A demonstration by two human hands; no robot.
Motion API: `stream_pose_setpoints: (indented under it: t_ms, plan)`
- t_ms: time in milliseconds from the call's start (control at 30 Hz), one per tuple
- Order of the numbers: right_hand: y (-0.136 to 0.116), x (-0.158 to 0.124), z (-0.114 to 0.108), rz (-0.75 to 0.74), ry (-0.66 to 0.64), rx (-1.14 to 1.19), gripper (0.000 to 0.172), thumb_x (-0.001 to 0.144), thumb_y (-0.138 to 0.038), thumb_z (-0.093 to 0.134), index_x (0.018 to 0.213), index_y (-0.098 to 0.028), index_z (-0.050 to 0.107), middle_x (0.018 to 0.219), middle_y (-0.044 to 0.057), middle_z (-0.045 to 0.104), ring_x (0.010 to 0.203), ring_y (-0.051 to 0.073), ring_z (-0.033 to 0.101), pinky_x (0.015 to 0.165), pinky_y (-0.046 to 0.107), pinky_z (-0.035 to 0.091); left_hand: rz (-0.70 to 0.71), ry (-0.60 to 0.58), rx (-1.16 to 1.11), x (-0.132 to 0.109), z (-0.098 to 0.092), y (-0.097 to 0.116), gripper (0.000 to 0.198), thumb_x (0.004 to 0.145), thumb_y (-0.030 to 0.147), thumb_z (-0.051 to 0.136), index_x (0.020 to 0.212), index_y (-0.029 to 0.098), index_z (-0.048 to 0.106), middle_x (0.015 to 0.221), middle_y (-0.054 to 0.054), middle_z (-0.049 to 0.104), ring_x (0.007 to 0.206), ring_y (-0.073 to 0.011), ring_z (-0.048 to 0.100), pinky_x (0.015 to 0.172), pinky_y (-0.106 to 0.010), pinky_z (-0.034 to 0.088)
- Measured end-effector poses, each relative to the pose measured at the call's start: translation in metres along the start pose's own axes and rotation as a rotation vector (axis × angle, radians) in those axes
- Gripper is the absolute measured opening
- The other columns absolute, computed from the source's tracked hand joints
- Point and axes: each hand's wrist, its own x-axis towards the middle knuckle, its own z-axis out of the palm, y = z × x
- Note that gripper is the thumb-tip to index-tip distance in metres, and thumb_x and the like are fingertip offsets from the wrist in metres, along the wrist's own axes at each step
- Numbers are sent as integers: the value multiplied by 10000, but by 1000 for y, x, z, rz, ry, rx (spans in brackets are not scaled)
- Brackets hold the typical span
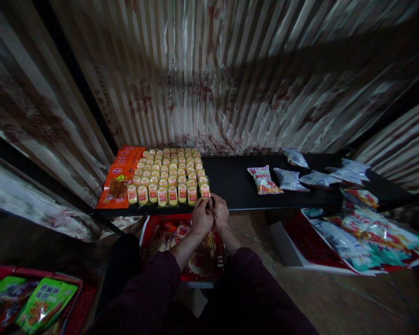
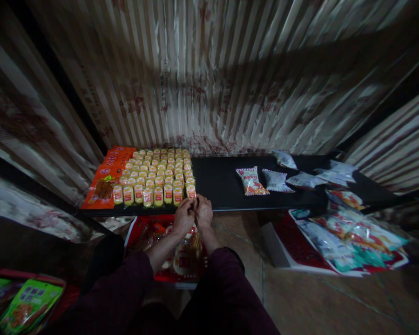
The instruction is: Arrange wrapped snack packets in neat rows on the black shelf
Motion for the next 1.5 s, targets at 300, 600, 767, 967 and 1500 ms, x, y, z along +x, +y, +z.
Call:
stream_pose_setpoints:
  t_ms: [300,600,767,967,1500]
  plan:
    - [11,6,5,-9,11,42,352,856,-351,446,1064,-160,656,1017,120,683,929,243,579,860,372,445,9,7,19,-2,3,0,540,712,-22,448,1199,128,627,1387,-125,498,1315,-204,450,1136,-311,345]
    - [1,24,5,49,-4,174,563,911,-470,293,1221,-103,586,1245,165,617,1166,257,538,1034,426,386,45,-35,63,-2,-3,6,601,710,-29,426,1290,57,557,1438,-168,450,1352,-216,410,1162,-319,306]
    - [-11,36,7,153,-100,280,606,908,-529,288,1309,-146,532,1352,132,553,1273,257,473,1099,437,335,43,-42,69,0,-6,8,605,726,-15,423,1322,26,519,1449,-178,437,1363,-222,394,1166,-318,298]
    - [-19,39,6,116,-154,352,586,901,-551,318,1299,-187,546,1322,104,582,1243,261,506,1088,439,355,25,-35,53,6,-8,10,602,728,-22,410,1303,89,552,1421,-139,484,1351,-216,412,1165,-332,301]
    - [-26,37,13,230,-55,409,634,866,-510,340,1294,-83,528,1306,179,564,1222,267,513,1080,412,354,86,-12,40,11,-6,1,575,741,8,401,1299,40,540,1371,-178,519,1307,-222,455,1154,-337,315]
